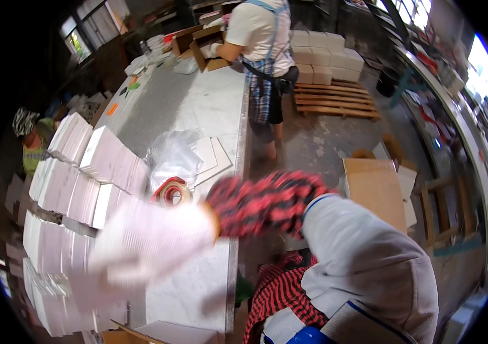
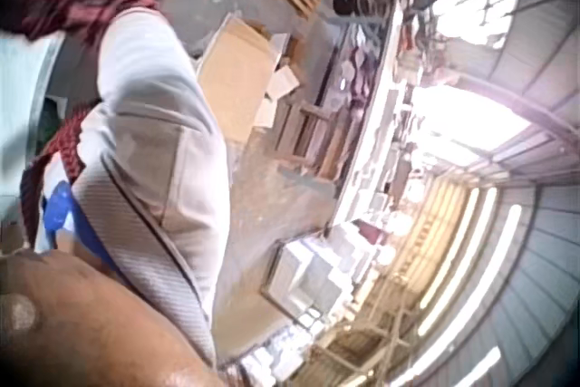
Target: The person wraps white rectangular blocks in plastic film, places them into a cardboard box, and seals the box with tape. The person then carries the sealed box to a wooden pallet and stacks it with other boxes.
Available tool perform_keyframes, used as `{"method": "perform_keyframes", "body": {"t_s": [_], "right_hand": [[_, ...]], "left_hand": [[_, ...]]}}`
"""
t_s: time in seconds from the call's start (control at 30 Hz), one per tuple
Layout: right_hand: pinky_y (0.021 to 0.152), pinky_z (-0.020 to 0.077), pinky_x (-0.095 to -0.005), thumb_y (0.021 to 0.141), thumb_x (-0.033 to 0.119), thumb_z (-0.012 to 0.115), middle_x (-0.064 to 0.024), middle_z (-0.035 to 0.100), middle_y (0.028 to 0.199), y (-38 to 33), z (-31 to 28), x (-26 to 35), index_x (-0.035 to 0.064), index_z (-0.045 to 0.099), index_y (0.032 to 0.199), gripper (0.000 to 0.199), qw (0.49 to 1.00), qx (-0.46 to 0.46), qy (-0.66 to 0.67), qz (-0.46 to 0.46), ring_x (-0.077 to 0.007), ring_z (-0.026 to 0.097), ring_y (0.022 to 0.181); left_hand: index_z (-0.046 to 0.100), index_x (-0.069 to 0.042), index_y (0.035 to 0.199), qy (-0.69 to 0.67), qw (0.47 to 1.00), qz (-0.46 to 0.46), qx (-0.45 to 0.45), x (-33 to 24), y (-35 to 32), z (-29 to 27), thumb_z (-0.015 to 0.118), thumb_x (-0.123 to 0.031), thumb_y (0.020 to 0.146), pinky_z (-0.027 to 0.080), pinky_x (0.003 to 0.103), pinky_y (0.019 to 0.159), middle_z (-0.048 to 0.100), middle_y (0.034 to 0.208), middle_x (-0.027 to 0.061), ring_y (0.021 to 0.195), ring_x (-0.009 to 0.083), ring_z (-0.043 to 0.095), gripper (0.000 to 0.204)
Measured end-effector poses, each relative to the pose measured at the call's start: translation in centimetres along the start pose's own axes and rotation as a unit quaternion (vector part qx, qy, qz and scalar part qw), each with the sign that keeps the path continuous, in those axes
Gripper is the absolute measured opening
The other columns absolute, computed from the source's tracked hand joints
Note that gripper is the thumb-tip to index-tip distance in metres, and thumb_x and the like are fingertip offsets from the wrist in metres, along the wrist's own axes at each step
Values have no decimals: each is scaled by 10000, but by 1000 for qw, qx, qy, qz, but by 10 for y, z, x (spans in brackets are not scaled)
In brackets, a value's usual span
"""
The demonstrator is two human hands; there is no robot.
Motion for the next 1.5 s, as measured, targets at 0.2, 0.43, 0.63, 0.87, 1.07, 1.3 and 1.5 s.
{"method": "perform_keyframes", "body": {"t_s": [0.2, 0.43, 0.63, 0.87, 1.07, 1.3, 1.5], "right_hand": [[505, 468, -400, 966, 247, 587, -18, 585, 738, -8, 193, 109, 169, 589, 897, 105, 957, -90, -169, -216, -252, 615, 640], [605, 575, -444, 840, 251, 664, -136, 720, 795, -44, 390, 79, 54, 744, 840, 213, 941, 277, -151, -120, -332, 723, 725], [610, 618, -432, 794, 195, 703, -155, 754, 790, -48, 410, 95, 34, 774, 804, 176, 938, 323, -114, -57, -333, 770, 756], [648, 606, -389, 760, 204, 760, -114, 654, 886, -62, 387, 86, 25, 623, 1000, 329, 868, 452, -179, -105, -280, 687, 871], [748, 612, -450, 850, 306, 738, -118, 702, 1016, -66, 420, 55, 127, 714, 1136, 338, 809, 570, -147, -1, -331, 720, 998], [840, 590, -476, 867, 283, 688, -130, 687, 1207, -83, 429, 26, 183, 803, 1069, 253, 804, 593, -34, 3, -352, 713, 1035], [821, 606, -479, 929, 276, 647, -115, 738, 1142, -98, 447, 12, 132, 805, 1055, 248, 748, 646, -146, 36, -340, 735, 1028]], "left_hand": [[686, -129, 1243, -33, 998, 53, 16, -10, 6, -21, 971, -409, 632, 536, 474, 734, 717, 948, 125, 824, 325, 689, 730], [695, -116, 1159, -126, 987, 89, -41, 23, -14, -9, 955, -401, 613, 516, 480, 705, 694, 898, 121, 788, 335, 668, 669], [703, -104, 1086, -200, 970, 111, -82, 42, -19, 0, 941, -395, 596, 499, 485, 680, 674, 856, 118, 756, 344, 649, 617], [709, -84, 1078, -245, 957, 126, -86, 39, -15, 26, 923, -365, 586, 477, 478, 660, 637, 859, 107, 730, 331, 625, 606], [680, -105, 1194, -249, 956, 136, -74, 42, -21, 25, 882, -330, 684, 470, 452, 769, 601, 952, 94, 857, 290, 612, 593], [705, -86, 1220, -424, 873, 200, -136, 49, -19, -11, 905, -281, 693, 483, 450, 859, 682, 1152, 91, 1030, 309, 652, 597], [648, -51, 1329, -329, 930, 149, -72, 39, -13, -2, 878, -274, 739, 469, 481, 845, 640, 1208, 143, 940, 371, 625, 671]]}}
Point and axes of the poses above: each hand's wrist, its own y-axis towards the middle knuckle, its own z-axis out of the palm, x = y × z, the point moved 8 cm from there along y, towards the middle knuckle
